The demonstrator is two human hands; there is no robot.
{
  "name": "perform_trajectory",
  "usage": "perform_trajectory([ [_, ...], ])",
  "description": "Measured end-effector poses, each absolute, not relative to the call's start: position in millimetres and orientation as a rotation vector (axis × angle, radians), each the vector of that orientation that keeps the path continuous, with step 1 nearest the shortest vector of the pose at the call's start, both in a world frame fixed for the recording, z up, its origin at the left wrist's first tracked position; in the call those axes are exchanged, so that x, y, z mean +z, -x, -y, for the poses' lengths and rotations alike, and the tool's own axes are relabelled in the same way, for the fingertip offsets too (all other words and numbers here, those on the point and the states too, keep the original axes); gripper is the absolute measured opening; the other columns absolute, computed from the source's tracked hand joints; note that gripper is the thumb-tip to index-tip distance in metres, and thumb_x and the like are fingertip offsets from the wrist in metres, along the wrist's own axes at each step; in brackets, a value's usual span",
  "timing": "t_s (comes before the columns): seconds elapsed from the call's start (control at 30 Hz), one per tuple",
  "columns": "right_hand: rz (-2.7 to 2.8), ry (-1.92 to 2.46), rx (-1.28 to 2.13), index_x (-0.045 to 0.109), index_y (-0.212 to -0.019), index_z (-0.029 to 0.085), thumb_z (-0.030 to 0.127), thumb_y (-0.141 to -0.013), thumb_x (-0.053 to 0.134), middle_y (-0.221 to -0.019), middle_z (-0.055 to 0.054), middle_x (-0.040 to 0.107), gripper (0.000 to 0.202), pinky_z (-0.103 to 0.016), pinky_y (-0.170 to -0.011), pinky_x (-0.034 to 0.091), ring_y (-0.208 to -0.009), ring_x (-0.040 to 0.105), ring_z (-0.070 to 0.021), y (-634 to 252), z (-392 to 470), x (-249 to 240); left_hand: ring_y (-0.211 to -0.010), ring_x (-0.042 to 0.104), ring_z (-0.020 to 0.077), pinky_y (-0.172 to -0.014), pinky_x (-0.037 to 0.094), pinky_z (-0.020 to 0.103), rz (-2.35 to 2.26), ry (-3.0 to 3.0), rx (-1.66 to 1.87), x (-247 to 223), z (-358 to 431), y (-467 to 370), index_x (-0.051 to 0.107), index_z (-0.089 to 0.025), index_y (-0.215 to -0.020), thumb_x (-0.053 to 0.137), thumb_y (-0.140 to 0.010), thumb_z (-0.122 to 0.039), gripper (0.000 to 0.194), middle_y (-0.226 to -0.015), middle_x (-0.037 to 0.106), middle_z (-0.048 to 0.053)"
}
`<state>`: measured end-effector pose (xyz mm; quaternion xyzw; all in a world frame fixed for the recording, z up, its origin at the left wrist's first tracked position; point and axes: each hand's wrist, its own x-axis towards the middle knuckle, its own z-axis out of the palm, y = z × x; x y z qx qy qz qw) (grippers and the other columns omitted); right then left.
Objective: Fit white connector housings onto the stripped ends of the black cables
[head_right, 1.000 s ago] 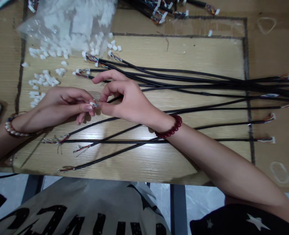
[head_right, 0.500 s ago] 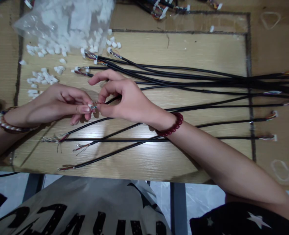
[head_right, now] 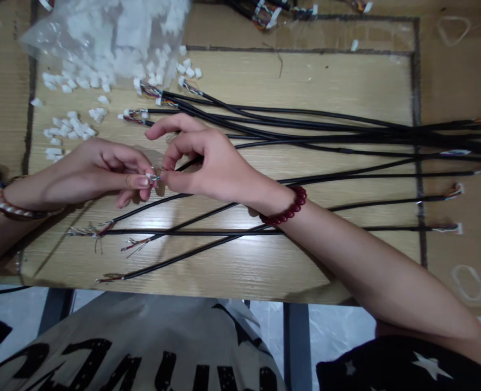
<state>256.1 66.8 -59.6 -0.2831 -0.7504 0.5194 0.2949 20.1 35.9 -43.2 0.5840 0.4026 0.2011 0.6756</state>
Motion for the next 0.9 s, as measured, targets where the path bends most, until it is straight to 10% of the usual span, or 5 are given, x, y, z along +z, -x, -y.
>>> perform_trajectory([
  [0.27,1.984,0.744,1.390,0.072,-0.071,0.021,0.033,-0.078,0.086,-0.131,-0.009,0.070,0.020,-0.047,-0.103,0.058,-0.122,0.067,-0.0292,-257,-67,-60,-0.048,0.064,0.0090,-0.044,0.053,0.017,-0.946,-1.301,0.520,-43,-32,-25,0.075,-0.016,-0.085,0.084,-0.088,-0.042,0.027,-0.074,0.077,0.004],
  [0.67,1.623,0.846,1.592,0.068,-0.087,0.022,0.056,-0.086,0.080,-0.091,-0.002,0.073,0.036,-0.024,-0.056,0.059,-0.077,0.068,-0.0156,-247,-46,-51,-0.059,0.062,0.0102,-0.055,0.049,0.025,-1.310,-1.687,0.903,-55,-11,-24,0.073,-0.026,-0.097,0.070,-0.099,-0.040,0.015,-0.078,0.073,-0.002],
  [0.9,1.706,0.821,1.192,0.065,-0.096,0.024,0.032,-0.096,0.072,-0.102,-0.003,0.070,0.011,-0.027,-0.070,0.063,-0.085,0.071,-0.0155,-246,-32,-62,-0.072,0.063,0.0079,-0.064,0.050,0.025,-1.317,-2.027,0.930,-54,-9,-20,0.074,-0.027,-0.106,0.064,-0.105,-0.033,0.011,-0.078,0.071,-0.006],
])
